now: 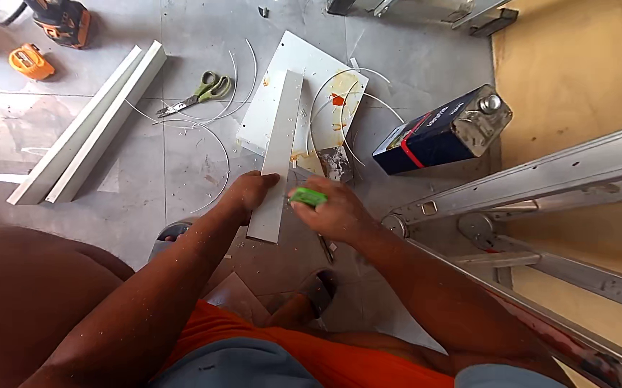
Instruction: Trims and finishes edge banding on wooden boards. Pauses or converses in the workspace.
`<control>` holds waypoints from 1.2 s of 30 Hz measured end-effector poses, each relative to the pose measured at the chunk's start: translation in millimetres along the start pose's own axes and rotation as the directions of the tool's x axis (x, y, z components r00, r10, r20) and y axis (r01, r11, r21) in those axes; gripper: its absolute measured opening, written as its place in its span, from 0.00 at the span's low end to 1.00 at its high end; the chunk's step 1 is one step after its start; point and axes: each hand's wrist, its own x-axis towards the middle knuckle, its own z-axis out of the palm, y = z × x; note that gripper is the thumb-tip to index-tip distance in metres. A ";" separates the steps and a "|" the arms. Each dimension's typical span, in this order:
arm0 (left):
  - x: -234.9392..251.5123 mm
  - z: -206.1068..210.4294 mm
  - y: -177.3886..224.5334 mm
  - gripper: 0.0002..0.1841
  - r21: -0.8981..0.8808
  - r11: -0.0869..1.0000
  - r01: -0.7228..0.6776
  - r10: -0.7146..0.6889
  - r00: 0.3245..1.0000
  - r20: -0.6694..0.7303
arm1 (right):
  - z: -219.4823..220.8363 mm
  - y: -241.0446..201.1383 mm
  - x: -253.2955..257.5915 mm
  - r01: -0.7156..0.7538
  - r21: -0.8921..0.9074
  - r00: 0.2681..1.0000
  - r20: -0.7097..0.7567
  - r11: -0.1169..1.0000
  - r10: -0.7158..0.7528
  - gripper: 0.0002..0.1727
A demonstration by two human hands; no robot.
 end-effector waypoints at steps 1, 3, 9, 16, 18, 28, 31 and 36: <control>0.1 2.3 0.3 0.17 -0.001 1.000 -0.008 0.008 1.000 -0.002 | 2.3 4.7 6.5 -0.008 -0.040 0.999 -0.043 0.999 0.006 0.10; -0.1 1.8 0.4 0.17 0.005 1.000 -0.013 0.013 1.000 -0.003 | 14.2 1.4 -3.5 0.056 -0.033 0.998 0.014 0.998 -0.056 0.09; 5.0 -14.4 -1.5 0.18 0.035 0.999 -0.032 0.030 0.998 0.049 | 9.3 -23.0 -40.1 0.108 0.199 0.740 0.638 0.974 -0.213 0.11; 22.2 -12.5 -34.2 0.23 0.208 0.975 -0.076 0.077 0.997 0.003 | -61.1 52.2 14.9 -0.444 -0.151 0.768 0.444 0.883 0.461 0.16; 19.2 -8.9 -32.1 0.24 0.233 0.968 -0.094 0.107 0.993 -0.044 | -58.6 70.1 22.6 -0.460 -0.104 0.784 0.418 0.882 0.458 0.18; -10.0 -33.2 -3.4 0.22 0.065 0.991 -0.121 0.100 0.959 0.267 | -49.7 76.2 40.8 0.102 -0.299 0.978 0.203 0.949 -0.041 0.10; -30.4 -53.4 26.3 0.28 0.067 0.972 -0.226 0.172 0.875 0.453 | -51.1 58.3 46.6 0.352 -0.343 0.931 0.226 0.871 -0.287 0.11; -76.5 -64.3 62.2 0.30 -0.222 0.949 -0.224 0.315 0.643 0.698 | -43.0 38.4 58.9 0.599 -0.246 0.793 0.052 0.762 -0.607 0.09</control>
